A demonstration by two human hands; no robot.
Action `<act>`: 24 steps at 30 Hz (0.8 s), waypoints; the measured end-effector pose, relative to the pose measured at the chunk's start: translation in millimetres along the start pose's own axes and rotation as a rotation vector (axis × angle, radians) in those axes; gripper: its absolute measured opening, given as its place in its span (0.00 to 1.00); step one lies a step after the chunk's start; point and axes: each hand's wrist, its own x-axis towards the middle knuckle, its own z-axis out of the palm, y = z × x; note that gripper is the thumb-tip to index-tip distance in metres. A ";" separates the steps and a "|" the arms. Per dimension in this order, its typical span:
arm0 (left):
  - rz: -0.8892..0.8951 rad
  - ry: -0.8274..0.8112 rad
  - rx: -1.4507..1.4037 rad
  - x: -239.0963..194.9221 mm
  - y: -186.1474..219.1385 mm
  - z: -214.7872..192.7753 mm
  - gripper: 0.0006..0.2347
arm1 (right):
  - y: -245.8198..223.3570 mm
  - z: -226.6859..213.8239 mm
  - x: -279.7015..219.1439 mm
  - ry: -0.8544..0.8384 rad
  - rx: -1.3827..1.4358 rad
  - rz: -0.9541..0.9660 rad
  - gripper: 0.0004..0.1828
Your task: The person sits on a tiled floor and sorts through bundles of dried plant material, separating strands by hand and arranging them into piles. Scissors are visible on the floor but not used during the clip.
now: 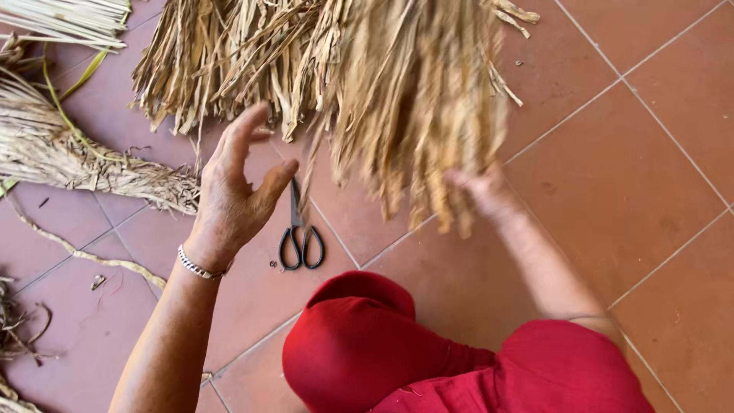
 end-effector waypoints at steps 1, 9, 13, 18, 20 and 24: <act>-0.087 -0.053 -0.021 -1.7 -5.5 3.0 0.26 | -7.4 -35.3 20.3 0.012 -0.021 0.019 0.31; -0.389 -0.041 0.014 -46.7 -75.3 -0.2 0.21 | 25.6 -151.0 164.4 0.614 -0.906 0.104 0.49; -0.564 -0.053 0.095 -78.1 -104.6 -21.4 0.20 | 80.8 -89.9 170.2 0.304 -0.916 0.092 0.45; -0.684 -0.157 0.244 -118.7 -117.6 -51.4 0.19 | 127.3 -48.4 209.9 0.121 -0.748 0.062 0.46; -0.692 -0.238 0.363 -129.5 -123.4 -67.3 0.18 | 146.0 -53.9 224.4 0.167 -0.820 -0.016 0.43; -0.653 -0.359 0.568 -166.9 -140.4 -101.1 0.16 | 133.9 -71.1 263.0 0.148 -1.028 -0.170 0.41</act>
